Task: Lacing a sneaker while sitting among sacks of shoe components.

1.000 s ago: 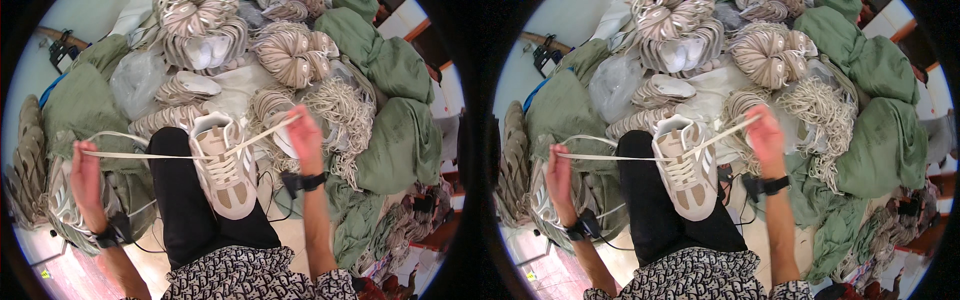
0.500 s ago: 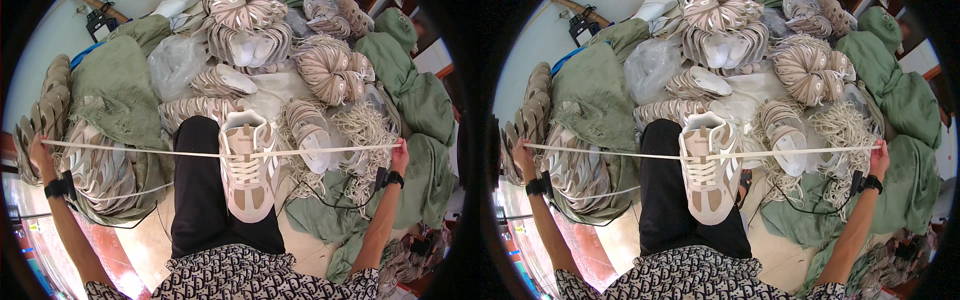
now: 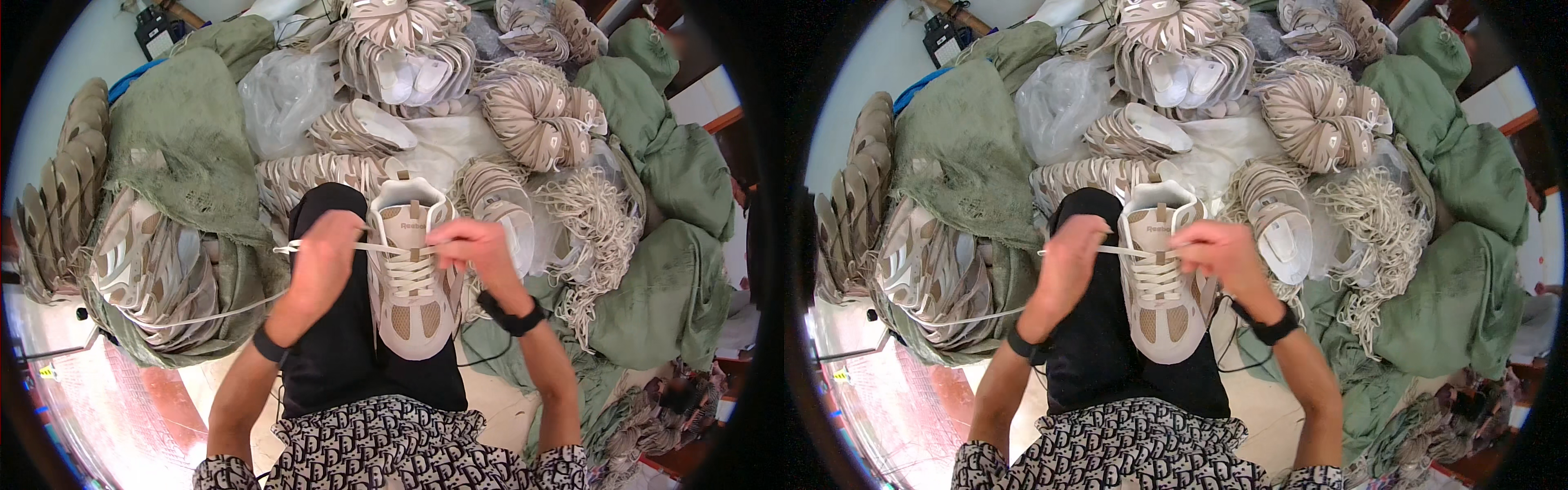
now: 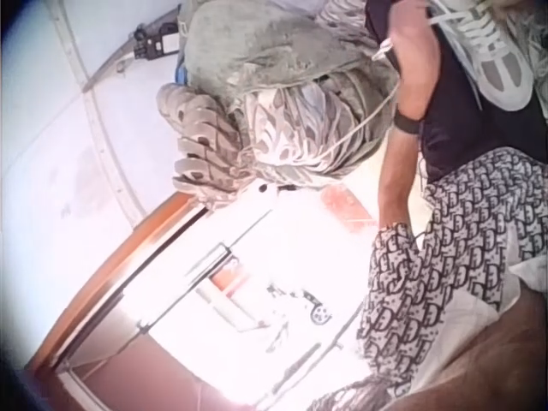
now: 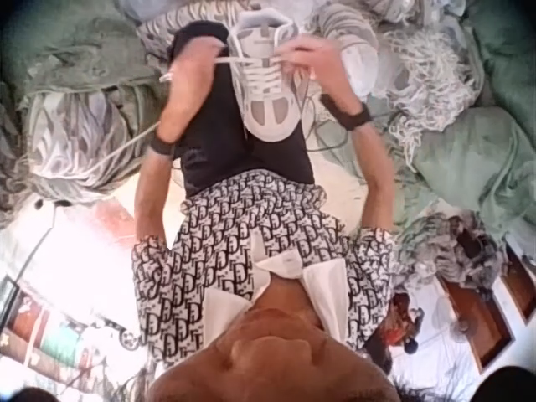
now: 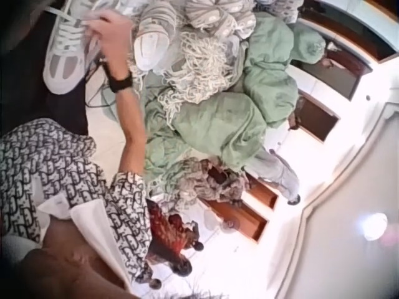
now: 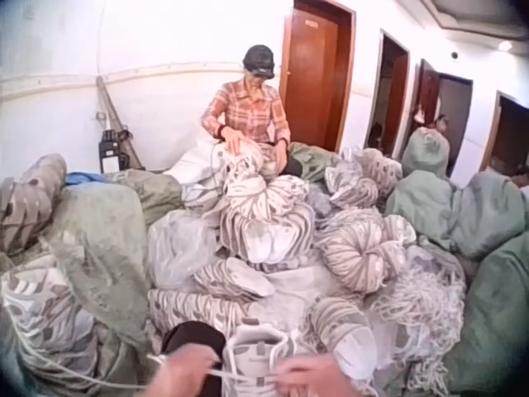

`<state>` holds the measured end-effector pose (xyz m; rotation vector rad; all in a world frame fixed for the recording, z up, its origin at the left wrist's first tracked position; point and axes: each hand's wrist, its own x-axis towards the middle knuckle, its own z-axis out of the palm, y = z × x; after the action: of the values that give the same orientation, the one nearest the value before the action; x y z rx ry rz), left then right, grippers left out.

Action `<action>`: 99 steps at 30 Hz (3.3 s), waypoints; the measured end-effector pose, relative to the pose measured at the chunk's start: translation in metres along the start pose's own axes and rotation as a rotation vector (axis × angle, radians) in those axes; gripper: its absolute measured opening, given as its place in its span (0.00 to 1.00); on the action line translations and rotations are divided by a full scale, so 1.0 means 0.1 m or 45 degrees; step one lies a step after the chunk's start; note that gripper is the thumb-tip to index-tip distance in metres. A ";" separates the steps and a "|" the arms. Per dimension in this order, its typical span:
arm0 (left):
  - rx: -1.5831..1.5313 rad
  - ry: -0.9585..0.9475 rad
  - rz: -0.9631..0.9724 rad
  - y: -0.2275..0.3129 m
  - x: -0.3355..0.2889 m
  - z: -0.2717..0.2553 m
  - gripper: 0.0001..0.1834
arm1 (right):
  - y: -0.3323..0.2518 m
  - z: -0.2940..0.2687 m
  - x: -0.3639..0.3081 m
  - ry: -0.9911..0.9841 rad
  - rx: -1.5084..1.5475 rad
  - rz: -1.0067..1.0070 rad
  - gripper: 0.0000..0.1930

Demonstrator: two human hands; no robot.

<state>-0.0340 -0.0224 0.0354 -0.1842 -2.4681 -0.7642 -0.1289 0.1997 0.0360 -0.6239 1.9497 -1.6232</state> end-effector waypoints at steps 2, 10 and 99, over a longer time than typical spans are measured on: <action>-0.321 -0.189 -0.368 0.12 -0.08 0.08 0.01 | -0.19 0.35 0.13 -0.045 -0.125 -0.157 0.05; -0.388 -0.100 -0.545 0.09 -0.39 0.17 0.03 | -0.38 0.65 0.06 -0.125 -0.234 0.355 0.05; -1.468 -0.439 -0.888 0.25 0.48 -0.44 0.07 | -0.04 0.38 -0.01 0.216 -0.243 -0.601 0.07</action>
<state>-0.0471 -0.0272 0.1038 0.1712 -2.0258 -2.5608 -0.1033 0.1710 0.0340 -1.1234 2.2176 -1.8207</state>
